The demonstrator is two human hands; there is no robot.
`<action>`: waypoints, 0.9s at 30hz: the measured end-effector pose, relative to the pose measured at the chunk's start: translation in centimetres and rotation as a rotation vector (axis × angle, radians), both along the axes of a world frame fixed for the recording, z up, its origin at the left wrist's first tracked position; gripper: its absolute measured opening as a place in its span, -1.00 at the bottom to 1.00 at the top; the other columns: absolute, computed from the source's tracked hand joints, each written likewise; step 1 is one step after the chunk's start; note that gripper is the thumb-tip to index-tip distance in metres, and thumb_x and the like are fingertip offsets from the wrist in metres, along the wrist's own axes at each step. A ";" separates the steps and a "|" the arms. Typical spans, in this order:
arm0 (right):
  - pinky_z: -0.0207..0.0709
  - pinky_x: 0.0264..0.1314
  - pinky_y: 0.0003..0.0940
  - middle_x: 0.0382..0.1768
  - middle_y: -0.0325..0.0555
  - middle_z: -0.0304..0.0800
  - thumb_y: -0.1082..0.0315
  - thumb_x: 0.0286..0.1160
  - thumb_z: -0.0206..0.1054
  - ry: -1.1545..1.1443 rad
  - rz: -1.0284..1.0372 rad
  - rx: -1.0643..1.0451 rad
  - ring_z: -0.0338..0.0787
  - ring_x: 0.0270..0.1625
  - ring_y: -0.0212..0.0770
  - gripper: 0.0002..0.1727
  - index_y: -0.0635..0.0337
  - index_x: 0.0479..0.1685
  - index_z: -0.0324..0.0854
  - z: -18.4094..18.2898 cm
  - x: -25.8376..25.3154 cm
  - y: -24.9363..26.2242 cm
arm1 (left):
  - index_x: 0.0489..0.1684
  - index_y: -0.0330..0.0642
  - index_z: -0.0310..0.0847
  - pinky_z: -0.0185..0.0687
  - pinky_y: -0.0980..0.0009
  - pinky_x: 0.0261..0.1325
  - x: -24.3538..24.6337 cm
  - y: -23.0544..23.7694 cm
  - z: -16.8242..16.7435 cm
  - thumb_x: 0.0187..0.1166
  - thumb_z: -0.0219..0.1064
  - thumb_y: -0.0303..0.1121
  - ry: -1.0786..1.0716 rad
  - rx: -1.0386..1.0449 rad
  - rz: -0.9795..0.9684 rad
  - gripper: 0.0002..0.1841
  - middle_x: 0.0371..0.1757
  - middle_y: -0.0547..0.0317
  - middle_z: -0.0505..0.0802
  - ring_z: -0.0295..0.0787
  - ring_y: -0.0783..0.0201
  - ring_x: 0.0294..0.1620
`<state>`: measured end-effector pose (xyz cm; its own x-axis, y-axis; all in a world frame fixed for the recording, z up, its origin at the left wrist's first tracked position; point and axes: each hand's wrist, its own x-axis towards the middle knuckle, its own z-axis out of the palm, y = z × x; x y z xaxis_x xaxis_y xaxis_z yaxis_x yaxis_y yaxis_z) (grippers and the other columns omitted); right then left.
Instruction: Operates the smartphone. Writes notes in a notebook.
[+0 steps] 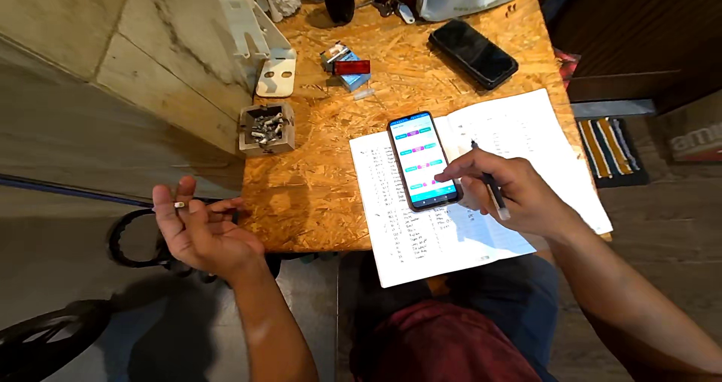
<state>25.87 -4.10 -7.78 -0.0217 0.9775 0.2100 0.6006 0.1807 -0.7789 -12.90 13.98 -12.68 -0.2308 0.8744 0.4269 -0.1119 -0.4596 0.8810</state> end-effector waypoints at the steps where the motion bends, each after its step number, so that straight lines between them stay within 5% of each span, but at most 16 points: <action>1: 0.54 -0.63 -0.56 -0.41 -0.41 0.73 0.31 0.69 0.09 -0.012 -0.016 -0.005 0.60 -0.59 -0.53 -0.70 0.03 0.19 0.70 -0.1 0.0 0.1 | 0.73 -0.27 0.09 0.81 0.37 -0.24 0.0 0.0 0.0 0.80 -0.17 -0.46 0.000 -0.001 -0.002 -0.51 0.40 0.12 0.71 0.81 0.28 -0.29; 7: 0.52 -0.69 -0.50 -0.55 -0.36 0.64 0.31 0.68 0.12 -0.024 -0.074 -0.014 0.54 -0.69 -0.47 -0.65 -0.04 0.33 0.65 0.0 -0.1 0.3 | 0.72 -0.28 0.10 0.82 0.38 -0.25 0.1 -0.1 0.0 0.80 -0.16 -0.46 -0.016 0.004 0.013 -0.51 0.39 0.12 0.72 0.82 0.28 -0.30; 17: 0.57 -0.64 -0.55 -0.24 -0.38 0.82 0.29 0.71 0.12 0.042 -0.044 -0.008 0.63 -0.60 -0.51 -0.72 -0.01 0.23 0.66 -0.1 0.1 -0.5 | 0.72 -0.26 0.10 0.82 0.37 -0.24 0.0 -0.1 0.0 0.80 -0.17 -0.47 -0.001 -0.001 0.005 -0.51 0.41 0.13 0.71 0.82 0.28 -0.29; 27: 0.56 -0.67 -0.51 -0.23 -0.33 0.80 0.32 0.68 0.09 0.048 -0.124 0.025 0.60 -0.62 -0.46 -0.68 -0.01 0.27 0.64 0.3 0.5 -0.3 | 0.71 -0.27 0.11 0.82 0.37 -0.23 -0.1 -0.1 -0.1 0.80 -0.16 -0.46 0.003 0.011 -0.007 -0.52 0.41 0.13 0.71 0.82 0.28 -0.28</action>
